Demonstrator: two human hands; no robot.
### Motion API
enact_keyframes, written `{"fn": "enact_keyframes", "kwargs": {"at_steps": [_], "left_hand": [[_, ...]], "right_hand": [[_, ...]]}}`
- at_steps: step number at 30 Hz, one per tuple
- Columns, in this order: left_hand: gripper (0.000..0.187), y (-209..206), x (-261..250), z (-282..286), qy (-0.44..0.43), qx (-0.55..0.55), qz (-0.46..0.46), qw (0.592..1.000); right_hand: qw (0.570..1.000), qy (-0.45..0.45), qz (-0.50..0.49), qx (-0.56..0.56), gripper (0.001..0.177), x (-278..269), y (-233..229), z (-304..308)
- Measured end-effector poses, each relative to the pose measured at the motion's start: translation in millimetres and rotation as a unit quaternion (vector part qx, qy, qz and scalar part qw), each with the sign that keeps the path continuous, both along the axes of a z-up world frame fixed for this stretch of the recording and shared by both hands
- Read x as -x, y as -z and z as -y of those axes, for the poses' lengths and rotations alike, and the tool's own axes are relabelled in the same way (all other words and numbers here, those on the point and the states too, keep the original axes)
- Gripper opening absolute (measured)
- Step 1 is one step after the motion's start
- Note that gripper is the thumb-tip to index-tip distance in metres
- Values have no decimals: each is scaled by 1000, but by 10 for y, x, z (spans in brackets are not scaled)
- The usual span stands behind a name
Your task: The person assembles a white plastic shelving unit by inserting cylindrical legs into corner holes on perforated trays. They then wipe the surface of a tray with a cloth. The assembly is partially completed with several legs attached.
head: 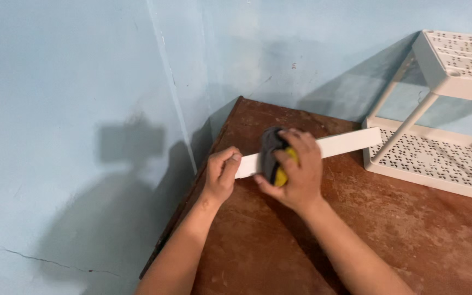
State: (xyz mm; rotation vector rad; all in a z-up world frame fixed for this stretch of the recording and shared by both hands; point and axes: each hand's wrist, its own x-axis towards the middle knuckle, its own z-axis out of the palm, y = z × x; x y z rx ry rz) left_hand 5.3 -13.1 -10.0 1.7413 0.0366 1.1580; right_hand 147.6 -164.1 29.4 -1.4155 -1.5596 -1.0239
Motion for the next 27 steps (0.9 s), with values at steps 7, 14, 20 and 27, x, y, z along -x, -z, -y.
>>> {"fn": "enact_keyframes", "kwargs": {"at_steps": [7, 14, 20, 27], "left_hand": [[29, 132, 113, -54, -13, -5, 21, 1000], [33, 50, 173, -94, -24, 30, 36, 999], [31, 110, 154, -56, -48, -2, 28, 998], [25, 174, 86, -26, -53, -12, 46, 997]], "right_hand": [[988, -112, 60, 89, 46, 204, 16, 145], [998, -8, 41, -39, 53, -561, 264, 186], [999, 18, -48, 3, 54, -290, 545, 78], [991, -40, 107, 74, 62, 250, 474, 85]]}}
